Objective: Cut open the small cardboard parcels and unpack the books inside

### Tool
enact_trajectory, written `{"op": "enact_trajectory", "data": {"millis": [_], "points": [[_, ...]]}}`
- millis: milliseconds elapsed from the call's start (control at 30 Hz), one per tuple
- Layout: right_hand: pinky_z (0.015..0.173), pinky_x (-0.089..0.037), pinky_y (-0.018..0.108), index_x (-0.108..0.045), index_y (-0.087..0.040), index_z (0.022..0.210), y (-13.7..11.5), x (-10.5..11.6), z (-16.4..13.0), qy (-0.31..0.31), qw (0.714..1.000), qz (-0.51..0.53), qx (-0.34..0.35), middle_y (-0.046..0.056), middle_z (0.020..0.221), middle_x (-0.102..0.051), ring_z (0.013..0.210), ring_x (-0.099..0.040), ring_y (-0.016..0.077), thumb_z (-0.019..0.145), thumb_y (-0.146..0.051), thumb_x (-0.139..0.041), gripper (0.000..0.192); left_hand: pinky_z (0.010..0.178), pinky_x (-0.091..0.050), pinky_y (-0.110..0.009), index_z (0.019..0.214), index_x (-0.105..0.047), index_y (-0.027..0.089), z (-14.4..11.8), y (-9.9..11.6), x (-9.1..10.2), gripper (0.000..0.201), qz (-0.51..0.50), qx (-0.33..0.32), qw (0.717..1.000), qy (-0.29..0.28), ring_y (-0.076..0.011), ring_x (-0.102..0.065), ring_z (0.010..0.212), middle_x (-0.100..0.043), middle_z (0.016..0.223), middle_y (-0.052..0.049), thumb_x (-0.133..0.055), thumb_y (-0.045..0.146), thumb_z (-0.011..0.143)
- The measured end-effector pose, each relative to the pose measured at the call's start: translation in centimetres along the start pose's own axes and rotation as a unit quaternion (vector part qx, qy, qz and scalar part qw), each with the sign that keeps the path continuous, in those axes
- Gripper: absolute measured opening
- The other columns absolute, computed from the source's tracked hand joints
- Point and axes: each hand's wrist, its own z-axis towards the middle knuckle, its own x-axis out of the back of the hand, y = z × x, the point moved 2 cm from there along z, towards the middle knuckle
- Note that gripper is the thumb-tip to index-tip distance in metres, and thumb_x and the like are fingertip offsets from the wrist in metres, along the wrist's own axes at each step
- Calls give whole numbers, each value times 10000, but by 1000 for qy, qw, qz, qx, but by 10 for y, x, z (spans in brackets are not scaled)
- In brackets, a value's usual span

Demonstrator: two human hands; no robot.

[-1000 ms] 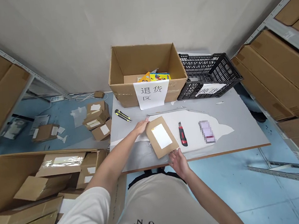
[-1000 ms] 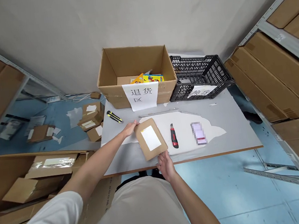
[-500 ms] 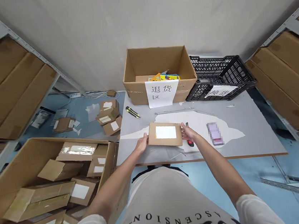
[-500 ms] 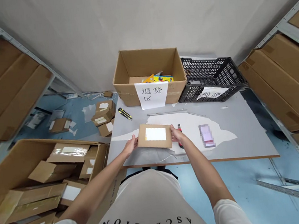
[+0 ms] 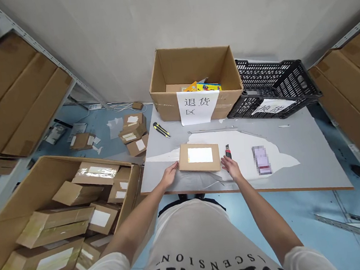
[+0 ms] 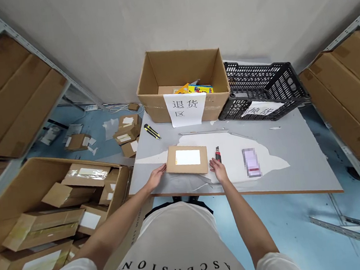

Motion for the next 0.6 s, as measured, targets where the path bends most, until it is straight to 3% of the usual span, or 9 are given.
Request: {"op": "enact_trajectory", "data": {"millis": [100, 200, 400, 600], "points": [[1033, -355, 473, -411, -229, 1351, 31, 3, -14, -26, 998, -46, 40, 92, 1409, -425, 1290, -403, 260, 637, -309, -681, 768, 1118, -221, -398, 1308, -487, 158, -6, -12, -2, 683, 52, -27, 998, -2, -268, -379, 1303, -461, 1376, -79, -624, 408, 687], [1042, -336, 490, -368, -280, 1369, 44, -3, -23, -53, 994, -79, 55, 24, 1393, -451, 1282, -407, 250, 571, -280, -727, 875, 1121, -204, -397, 1280, -513, 165, -9, -17, -8, 638, 91, -56, 994, -20, -263, -346, 1322, -476, 1367, -58, -607, 405, 697], [1018, -352, 452, -464, -196, 1324, 32, -20, -27, -49, 979, -172, 102, 62, 1169, -642, 1082, -576, 258, 749, -333, -567, 600, 1100, -249, -397, 1237, -557, 187, -7, -11, -14, 523, 105, -52, 993, 7, -269, -431, 1263, -527, 1318, -49, -508, 442, 783], [937, -411, 433, -539, -210, 1251, 21, -19, -30, -39, 967, -223, 118, 53, 1051, -692, 1005, -604, 263, 781, -367, -514, 496, 1078, -292, -409, 1202, -591, 220, -13, 5, -12, 472, 107, -40, 993, 23, -286, -463, 1230, -580, 1257, -19, -503, 441, 794]]}}
